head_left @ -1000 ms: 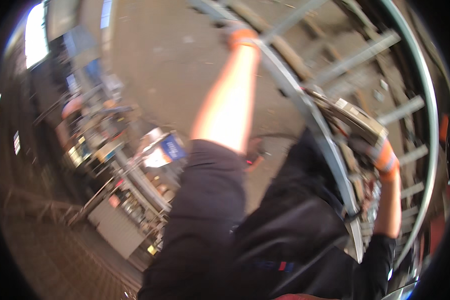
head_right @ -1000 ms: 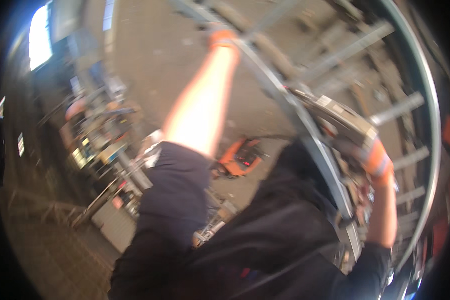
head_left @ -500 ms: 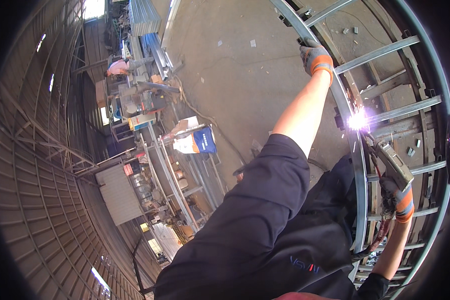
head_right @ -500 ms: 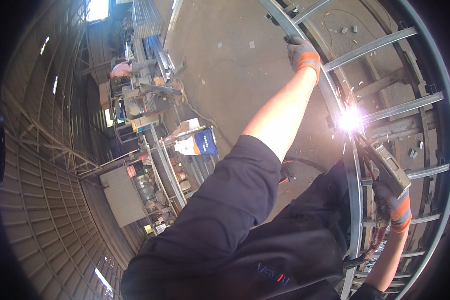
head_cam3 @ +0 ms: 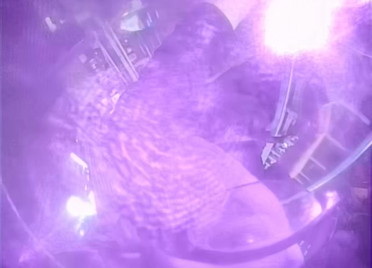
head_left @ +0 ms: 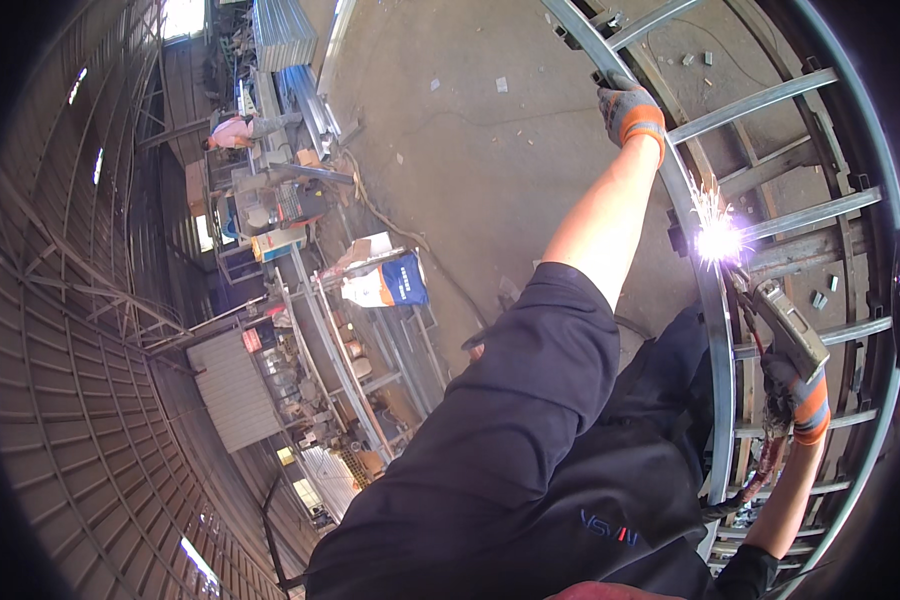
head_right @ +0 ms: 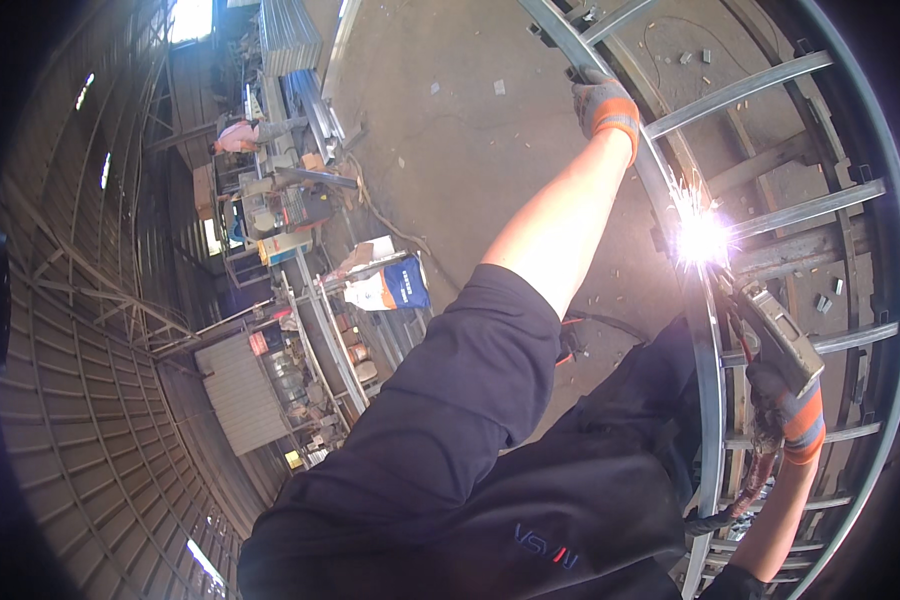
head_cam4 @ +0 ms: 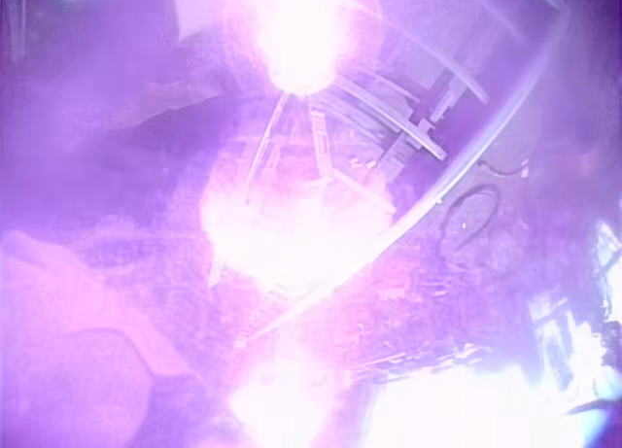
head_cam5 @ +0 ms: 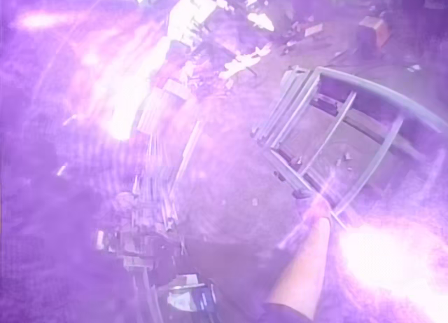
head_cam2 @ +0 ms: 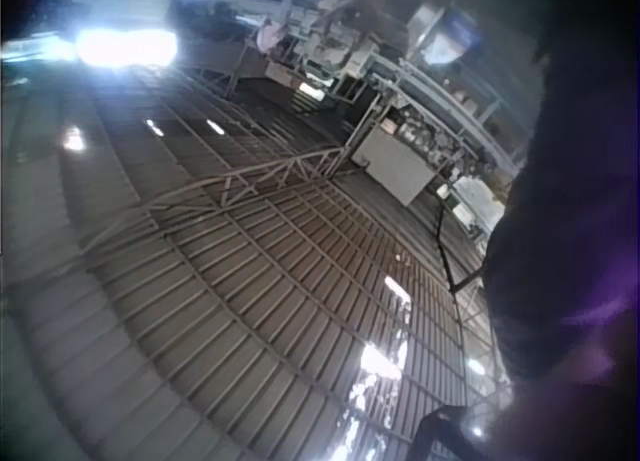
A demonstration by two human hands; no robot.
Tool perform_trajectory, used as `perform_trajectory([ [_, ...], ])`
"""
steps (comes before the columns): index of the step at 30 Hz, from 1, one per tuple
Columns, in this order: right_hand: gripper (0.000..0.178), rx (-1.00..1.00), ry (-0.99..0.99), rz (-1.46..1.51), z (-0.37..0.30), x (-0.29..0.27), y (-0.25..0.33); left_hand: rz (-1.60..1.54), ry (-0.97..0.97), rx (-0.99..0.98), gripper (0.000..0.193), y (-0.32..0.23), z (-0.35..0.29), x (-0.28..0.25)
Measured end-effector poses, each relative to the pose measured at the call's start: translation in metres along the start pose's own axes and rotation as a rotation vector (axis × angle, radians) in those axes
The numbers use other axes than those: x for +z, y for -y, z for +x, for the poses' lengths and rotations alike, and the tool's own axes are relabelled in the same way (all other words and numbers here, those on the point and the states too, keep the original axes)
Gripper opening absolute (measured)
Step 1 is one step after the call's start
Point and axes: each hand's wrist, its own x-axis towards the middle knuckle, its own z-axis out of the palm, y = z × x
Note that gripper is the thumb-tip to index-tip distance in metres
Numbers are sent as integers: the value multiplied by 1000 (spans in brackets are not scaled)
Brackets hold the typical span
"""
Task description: The person welds a metal ladder frame using a handheld welding torch, moving along the frame to join sections. They then pick up small metal brackets from the floor and weld them onto the frame at multiple locations.
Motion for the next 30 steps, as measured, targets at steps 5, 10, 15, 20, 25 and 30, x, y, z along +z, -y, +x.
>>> perform_trajectory([
  [5,11,-16,-10,-18,-3,1,-1,27,-9,-17,60,-2,0,2],
  [10,12,46,-10,41,-9,0,2,23,6,3,60,2,2,4],
  [15,26,70,12,53,-19,7,20,24,-9,-19,58,4,10,12],
  [20,42,-34,-135,38,-38,23,26,-123,154,-114,43,21,22,17],
  [25,37,-97,-158,-51,-43,50,35,131,74,-76,62,26,28,12],
  [30,68,-98,-347,-21,-42,99,99,-126,174,-5,58,50,37,26],
])
